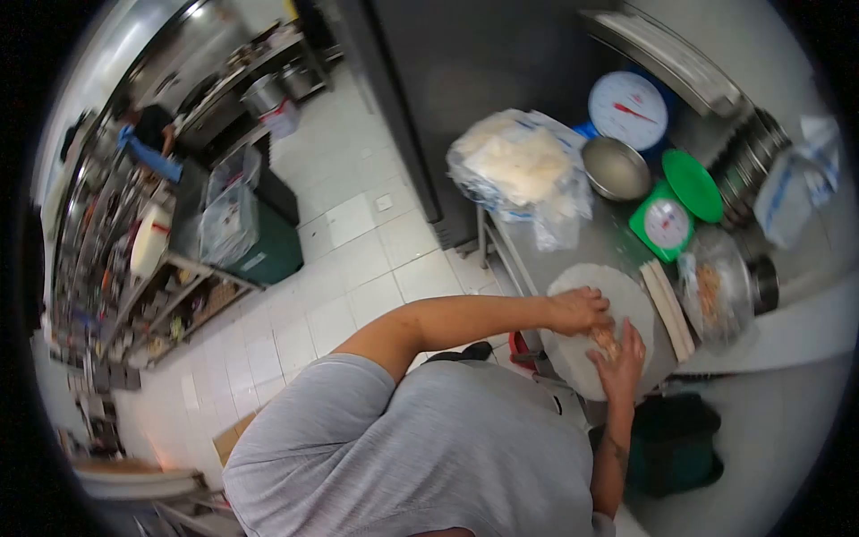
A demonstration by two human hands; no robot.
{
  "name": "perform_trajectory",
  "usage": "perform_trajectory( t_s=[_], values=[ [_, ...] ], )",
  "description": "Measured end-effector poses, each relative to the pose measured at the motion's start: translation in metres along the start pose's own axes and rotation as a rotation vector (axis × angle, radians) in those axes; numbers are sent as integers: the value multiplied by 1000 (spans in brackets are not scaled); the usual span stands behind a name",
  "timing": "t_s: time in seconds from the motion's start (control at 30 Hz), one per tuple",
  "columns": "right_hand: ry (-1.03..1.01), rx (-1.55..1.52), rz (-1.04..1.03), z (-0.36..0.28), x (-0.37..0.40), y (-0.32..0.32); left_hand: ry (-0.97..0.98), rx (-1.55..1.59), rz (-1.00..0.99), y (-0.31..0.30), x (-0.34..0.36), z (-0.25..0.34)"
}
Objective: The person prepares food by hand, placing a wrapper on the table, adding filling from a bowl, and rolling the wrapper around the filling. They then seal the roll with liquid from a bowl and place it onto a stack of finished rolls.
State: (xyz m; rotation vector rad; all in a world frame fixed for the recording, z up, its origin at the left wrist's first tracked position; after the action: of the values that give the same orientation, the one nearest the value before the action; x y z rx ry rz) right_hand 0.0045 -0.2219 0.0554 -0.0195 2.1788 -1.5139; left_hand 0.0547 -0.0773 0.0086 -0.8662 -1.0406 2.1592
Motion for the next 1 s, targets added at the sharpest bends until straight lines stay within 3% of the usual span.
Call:
perform_trajectory(
  t_s=[0.1, 0.17, 0.3, 0.37, 0.6, 0.7, 0.9, 1.0],
  values=[
    [-3, -72, -130, 42, 16, 57, 45, 9, -49, 4, -5, -12],
    [35, -72, -115, 41, 18, 56, 85, 18, -93, 1, -6, -14],
    [184, -171, 5, -5, 1, 9, 116, 136, -12, -23, -3, -12],
    [151, -96, 54, -14, -6, 4, 83, 175, 34, -32, 0, -11],
    [201, -123, -73, 6, 6, 32, 103, 196, -33, -34, 3, -26],
    [272, -101, 65, -8, 4, 5, 95, 177, 86, -48, 4, -13],
    [257, -105, -67, 13, 19, 14, 168, 52, -118, -3, -21, 6],
    [285, -47, 95, 3, 21, -8, 170, 70, -82, -8, -20, 4]
  ],
)
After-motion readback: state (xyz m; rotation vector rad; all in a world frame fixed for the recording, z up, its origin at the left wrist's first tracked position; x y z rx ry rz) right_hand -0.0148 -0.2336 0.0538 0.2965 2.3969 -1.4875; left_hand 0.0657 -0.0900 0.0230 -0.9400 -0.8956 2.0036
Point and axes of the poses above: each hand's wrist, its own x-axis away from the middle knuckle, its own y-axis out of the palm, z = x × y, the point moved 5 cm from there along -x, towards the middle knuckle, and after that the axes turned 12 degrees about x, right-handed, at the moved point
